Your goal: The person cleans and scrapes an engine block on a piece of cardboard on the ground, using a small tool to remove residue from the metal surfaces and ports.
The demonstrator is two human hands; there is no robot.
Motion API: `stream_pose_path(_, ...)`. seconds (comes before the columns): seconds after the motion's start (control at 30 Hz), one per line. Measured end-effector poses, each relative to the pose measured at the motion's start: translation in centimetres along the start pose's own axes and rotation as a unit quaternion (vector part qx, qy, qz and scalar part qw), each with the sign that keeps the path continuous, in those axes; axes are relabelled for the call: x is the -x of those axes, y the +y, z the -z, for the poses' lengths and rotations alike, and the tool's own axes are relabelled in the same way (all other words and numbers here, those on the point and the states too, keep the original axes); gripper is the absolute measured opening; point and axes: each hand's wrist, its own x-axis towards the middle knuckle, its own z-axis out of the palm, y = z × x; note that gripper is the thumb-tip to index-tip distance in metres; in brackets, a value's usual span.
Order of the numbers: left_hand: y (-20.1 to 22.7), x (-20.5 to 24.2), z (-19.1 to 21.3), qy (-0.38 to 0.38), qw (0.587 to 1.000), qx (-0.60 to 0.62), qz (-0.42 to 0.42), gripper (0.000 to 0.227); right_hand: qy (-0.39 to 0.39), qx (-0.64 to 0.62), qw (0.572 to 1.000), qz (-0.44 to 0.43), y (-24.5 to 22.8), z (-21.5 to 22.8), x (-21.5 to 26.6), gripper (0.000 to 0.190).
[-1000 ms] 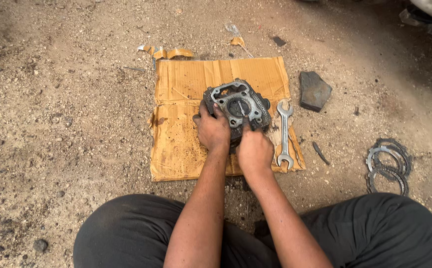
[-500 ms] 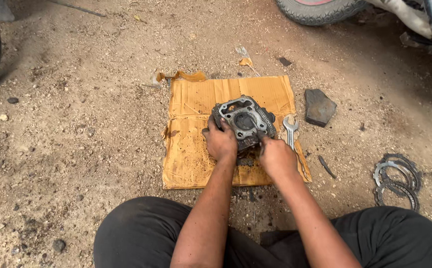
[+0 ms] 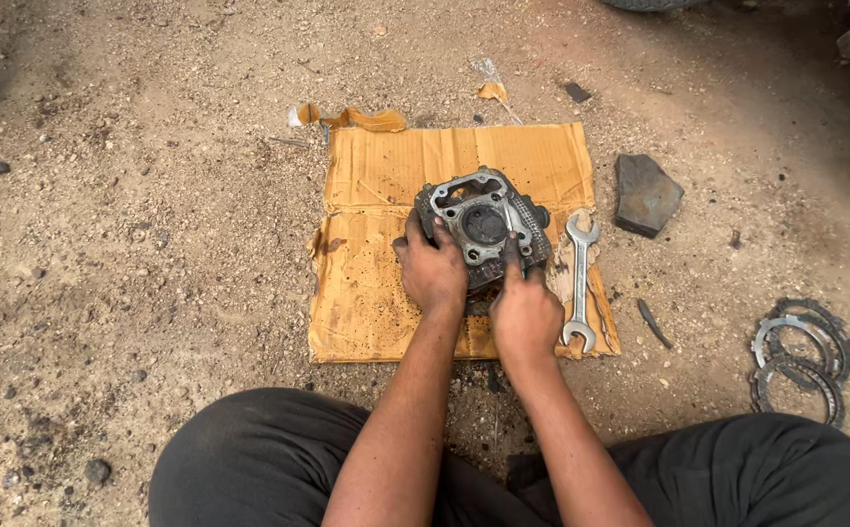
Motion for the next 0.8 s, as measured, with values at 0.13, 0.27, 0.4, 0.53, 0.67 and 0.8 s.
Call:
stream_pose_path(0.13, 0.1, 0.2, 0.0, 0.022, 1.000, 0.005, -0.003, 0.057, -0.018, -0.051, 0.998, -0.016, 0.7, -0.1, 0.0, 0.042)
stream_pose_path(0.27, 0.2, -0.2, -0.1, 0.031, 0.999, 0.007, -0.015, 0.057, -0.095, -0.039, 0.994, 0.033, 2.5, 3.8, -1.1, 0.050)
stream_pose_path(0.4, 0.3, -0.3, -0.1, 0.008, 1.000, -0.007, 0.009, 0.058, -0.154, 0.076, 0.981, 0.091, 3.3, 6.3, -3.4, 0.046)
stream_pose_path(0.53, 0.5, -0.3, -0.1, 0.018, 1.000, -0.011, 0.004, 0.058, -0.114, 0.074, 0.987, 0.089, 3.4, 5.6, -3.9, 0.055)
stream_pose_path(0.67, 0.0, 0.0, -0.4, 0.026, 1.000, -0.006, -0.006, 0.058, -0.003, 0.014, 0.998, 0.066, 2.3, 3.1, -1.4, 0.061)
stream_pose_path(0.8, -0.4, -0.1, -0.6, 0.053, 0.998, -0.004, -0.020, 0.056, 0.037, -0.074, 0.996, 0.031, 2.2, 1.7, -1.0, 0.058)
